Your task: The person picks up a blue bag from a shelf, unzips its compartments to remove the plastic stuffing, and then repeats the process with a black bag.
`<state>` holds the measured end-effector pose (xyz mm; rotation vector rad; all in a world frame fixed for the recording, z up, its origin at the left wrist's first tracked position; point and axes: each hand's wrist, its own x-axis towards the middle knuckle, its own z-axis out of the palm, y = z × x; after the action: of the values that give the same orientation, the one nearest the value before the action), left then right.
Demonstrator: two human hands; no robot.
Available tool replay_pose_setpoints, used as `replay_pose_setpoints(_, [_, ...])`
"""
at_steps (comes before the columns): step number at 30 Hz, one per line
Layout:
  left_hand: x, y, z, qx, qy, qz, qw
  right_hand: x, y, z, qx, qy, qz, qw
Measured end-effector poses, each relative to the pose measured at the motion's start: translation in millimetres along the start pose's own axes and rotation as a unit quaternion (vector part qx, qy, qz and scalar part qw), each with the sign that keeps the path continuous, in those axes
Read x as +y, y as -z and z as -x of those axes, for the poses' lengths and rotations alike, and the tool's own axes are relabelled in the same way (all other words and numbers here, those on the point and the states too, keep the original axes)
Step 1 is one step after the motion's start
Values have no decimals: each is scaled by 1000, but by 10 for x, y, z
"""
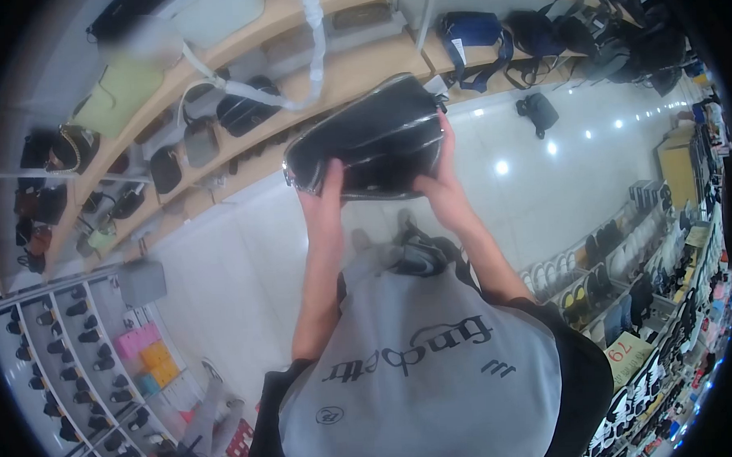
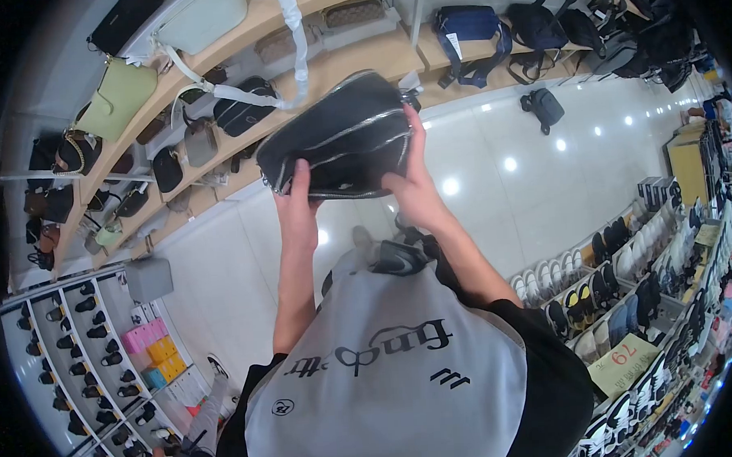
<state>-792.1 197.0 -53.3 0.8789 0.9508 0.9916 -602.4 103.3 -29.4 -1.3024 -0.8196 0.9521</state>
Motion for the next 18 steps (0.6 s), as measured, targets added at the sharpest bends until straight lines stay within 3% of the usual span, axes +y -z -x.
replay_pose_setpoints(2, [0, 69, 20, -75, -54, -76, 993, -27, -87, 15, 22, -9, -32, 999])
replay_pose_setpoints(5, [138, 8, 14, -88, -9, -76, 993, -11, -100, -4, 22, 21, -2, 1000])
replay_pose_setpoints(7, [-12, 9, -85, -27, -12, -33, 999, -1, -58, -24, 3, 83, 93, 992])
replay_pose_setpoints(10, [-103, 9, -173, 41, 30, 19, 999, 20, -24, -81, -42, 88, 128, 987])
replay_pose_setpoints(13, [-198, 38, -189, 23, -47, -28, 998, 22, 17, -68, -43, 83, 143, 985])
replay_pose_setpoints(15, [-216, 49, -162, 26, -55, -34, 998, -11, 15, -53, -45, 55, 100, 992])
replay_pose_setpoints(18, [-110, 7, -93, 6, -46, -26, 999, 78, 20, -78, -11, 84, 142, 986])
